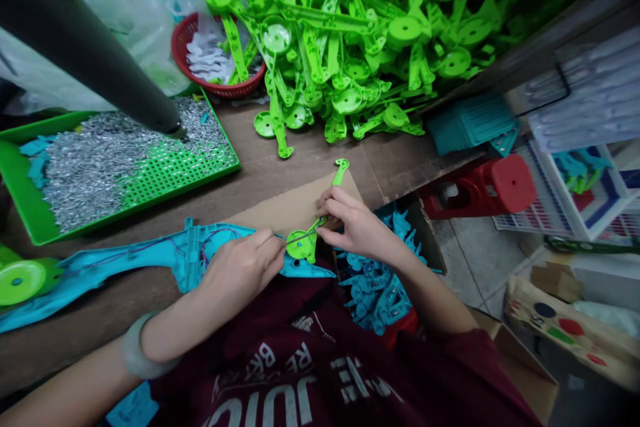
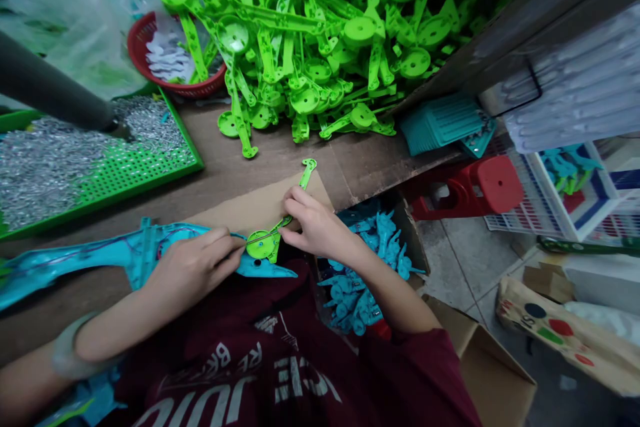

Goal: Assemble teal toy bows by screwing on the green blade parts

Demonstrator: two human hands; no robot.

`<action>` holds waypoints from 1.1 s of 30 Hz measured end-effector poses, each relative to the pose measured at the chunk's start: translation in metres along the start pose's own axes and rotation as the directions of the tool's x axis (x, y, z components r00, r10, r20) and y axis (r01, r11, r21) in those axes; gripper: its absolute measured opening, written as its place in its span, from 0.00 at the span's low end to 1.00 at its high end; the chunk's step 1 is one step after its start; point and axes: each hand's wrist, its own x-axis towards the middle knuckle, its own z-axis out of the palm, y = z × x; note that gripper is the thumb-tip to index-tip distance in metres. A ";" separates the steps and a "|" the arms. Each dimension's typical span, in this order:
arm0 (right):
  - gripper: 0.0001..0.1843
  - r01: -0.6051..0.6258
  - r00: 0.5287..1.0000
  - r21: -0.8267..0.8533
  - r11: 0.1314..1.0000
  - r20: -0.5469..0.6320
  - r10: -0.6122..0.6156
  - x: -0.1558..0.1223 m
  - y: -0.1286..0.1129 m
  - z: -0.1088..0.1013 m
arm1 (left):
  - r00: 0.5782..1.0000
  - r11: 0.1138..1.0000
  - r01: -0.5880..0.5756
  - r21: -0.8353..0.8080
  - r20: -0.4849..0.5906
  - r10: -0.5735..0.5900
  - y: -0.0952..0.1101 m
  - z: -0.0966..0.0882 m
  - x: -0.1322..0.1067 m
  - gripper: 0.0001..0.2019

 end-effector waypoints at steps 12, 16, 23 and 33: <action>0.07 -0.066 0.998 -0.281 0.958 -0.036 0.058 0.003 -0.012 0.016 | 1.000 0.983 0.026 -0.183 0.002 -0.026 0.006 -0.005 0.006 0.13; 0.08 -0.093 0.995 -0.307 0.947 0.007 0.100 0.007 -0.014 0.012 | 1.000 0.980 -0.011 -0.197 0.000 0.011 0.019 -0.003 0.006 0.15; 0.08 -0.097 0.993 -0.342 0.935 0.024 0.112 0.007 -0.017 0.013 | 0.998 0.994 0.046 -0.103 0.038 -0.042 0.006 -0.002 0.003 0.12; 0.07 -0.086 0.995 -0.397 0.914 0.006 0.096 0.007 -0.016 0.018 | 0.884 0.954 0.287 -0.084 0.406 -0.231 -0.003 -0.035 0.033 0.07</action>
